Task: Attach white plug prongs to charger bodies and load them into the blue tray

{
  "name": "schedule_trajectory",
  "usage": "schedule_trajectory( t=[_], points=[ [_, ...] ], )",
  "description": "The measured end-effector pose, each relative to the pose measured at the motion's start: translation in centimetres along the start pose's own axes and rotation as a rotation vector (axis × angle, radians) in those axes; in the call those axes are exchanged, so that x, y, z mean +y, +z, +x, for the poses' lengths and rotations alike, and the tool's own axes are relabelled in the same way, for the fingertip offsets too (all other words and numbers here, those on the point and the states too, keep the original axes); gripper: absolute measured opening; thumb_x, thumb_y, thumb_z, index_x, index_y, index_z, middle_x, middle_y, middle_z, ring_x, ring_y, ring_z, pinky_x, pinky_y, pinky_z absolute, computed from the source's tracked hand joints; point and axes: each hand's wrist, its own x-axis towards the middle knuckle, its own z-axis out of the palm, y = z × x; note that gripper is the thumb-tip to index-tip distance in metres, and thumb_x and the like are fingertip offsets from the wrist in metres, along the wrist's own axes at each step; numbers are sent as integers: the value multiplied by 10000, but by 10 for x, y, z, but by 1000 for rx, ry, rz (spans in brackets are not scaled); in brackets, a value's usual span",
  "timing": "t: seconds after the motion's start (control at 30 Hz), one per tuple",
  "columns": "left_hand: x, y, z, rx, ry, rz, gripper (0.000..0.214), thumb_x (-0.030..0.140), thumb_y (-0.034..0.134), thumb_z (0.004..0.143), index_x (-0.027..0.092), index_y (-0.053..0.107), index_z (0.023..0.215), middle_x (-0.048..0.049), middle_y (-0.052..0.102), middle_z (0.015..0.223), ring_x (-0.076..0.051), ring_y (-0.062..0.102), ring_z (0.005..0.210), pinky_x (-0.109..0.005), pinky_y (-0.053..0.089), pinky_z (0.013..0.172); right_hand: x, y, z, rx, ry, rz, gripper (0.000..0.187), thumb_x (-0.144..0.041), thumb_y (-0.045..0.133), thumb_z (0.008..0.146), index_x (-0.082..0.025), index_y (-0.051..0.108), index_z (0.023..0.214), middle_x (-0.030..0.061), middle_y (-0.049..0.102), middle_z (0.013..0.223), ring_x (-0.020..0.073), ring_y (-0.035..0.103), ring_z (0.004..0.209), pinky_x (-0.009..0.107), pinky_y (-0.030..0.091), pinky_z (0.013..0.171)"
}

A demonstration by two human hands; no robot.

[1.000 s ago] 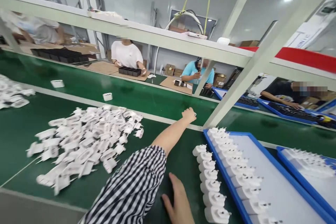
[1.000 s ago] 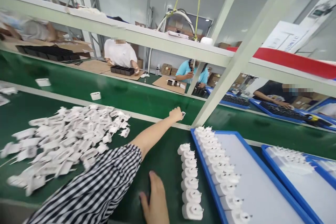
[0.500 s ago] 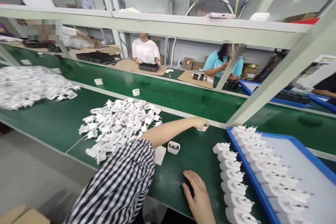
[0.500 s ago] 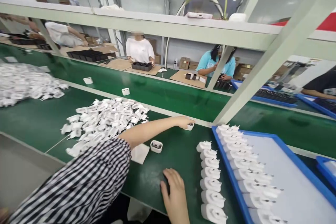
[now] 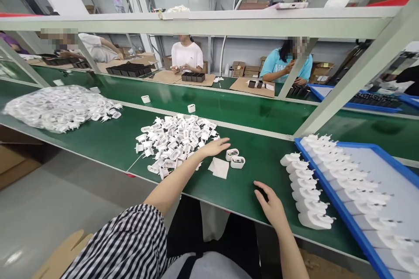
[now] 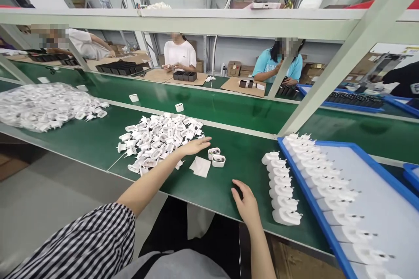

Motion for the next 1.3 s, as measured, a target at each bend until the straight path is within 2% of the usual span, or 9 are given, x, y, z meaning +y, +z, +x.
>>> schedule_trajectory(
  t=[0.07, 0.17, 0.37, 0.53, 0.63, 0.73, 0.9, 1.1, 1.3],
  points=[
    [-4, -12, -22, 144, -158, 246, 375, 232, 297, 781, 168, 374, 1142, -68, 397, 1193, -164, 369, 1081, -270, 286, 889, -1, -1, -2, 22, 51, 53, 340, -400, 384, 693, -207, 542, 924, 70, 554, 987, 216, 489, 931, 363, 400, 784],
    [-14, -20, -56, 138, -364, 428, 337, 178, 375, 725, 152, 468, 1048, -113, 490, 1075, -245, 447, 988, -351, 362, 789, -1, -2, -2, 38, 89, 124, 325, -401, 409, 674, -207, 555, 890, 67, 567, 970, 217, 495, 921, 355, 400, 780],
    [-22, 2, -86, 58, -392, 417, 388, 223, 573, 583, 180, 521, 965, -70, 579, 891, -235, 524, 843, -311, 412, 688, -4, 5, 0, 120, 149, 298, 313, -408, 448, 649, -183, 556, 838, 88, 584, 925, 219, 521, 856, 374, 394, 777],
    [-9, 29, -85, 273, -143, -70, 394, 247, 540, 620, 176, 483, 1004, -22, 580, 893, -138, 545, 733, -229, 425, 671, -32, 24, 9, 51, 83, 513, 347, -377, 476, 646, -181, 513, 929, 85, 567, 912, 176, 540, 739, 338, 437, 691],
    [9, 46, -82, 255, 0, -313, 465, 217, 546, 610, 194, 440, 1061, -4, 567, 956, -124, 541, 767, -213, 423, 691, -53, 33, 22, -79, -2, 597, 359, -335, 509, 626, -215, 510, 964, 65, 522, 972, 136, 527, 644, 296, 456, 583],
    [27, 59, -77, 242, 54, -327, 533, 198, 506, 645, 216, 342, 1152, -6, 554, 993, -136, 524, 841, -235, 409, 733, -61, 34, 34, -90, -70, 586, 244, -290, 556, 579, -219, 583, 811, 50, 488, 961, 138, 519, 666, 259, 446, 527],
    [32, 69, -61, 254, -1, -234, 683, 252, 621, 544, 174, 322, 1153, -74, 436, 1133, -191, 483, 913, -285, 396, 768, -53, 21, 44, 99, -8, 565, 143, -297, 568, 559, -187, 528, 641, 1, 515, 677, 108, 497, 522, 221, 410, 441],
    [27, 87, -34, 365, -76, -106, 507, 237, 539, 630, 145, 373, 1101, -90, 450, 1063, -174, 523, 798, -287, 416, 696, -47, 11, 49, 311, 120, 592, 168, -283, 502, 618, -205, 438, 753, -109, 363, 376, 57, 338, 296, 166, 277, 302],
    [33, 92, -22, 370, -73, -107, 287, 259, 537, 629, 158, 473, 889, -54, 495, 949, -129, 531, 671, -239, 413, 606, -44, 2, 57, 263, 141, 573, 204, -341, 541, 577, -184, 464, 681, -40, 505, 492, 99, 484, 410, 199, 373, 373]
  ],
)
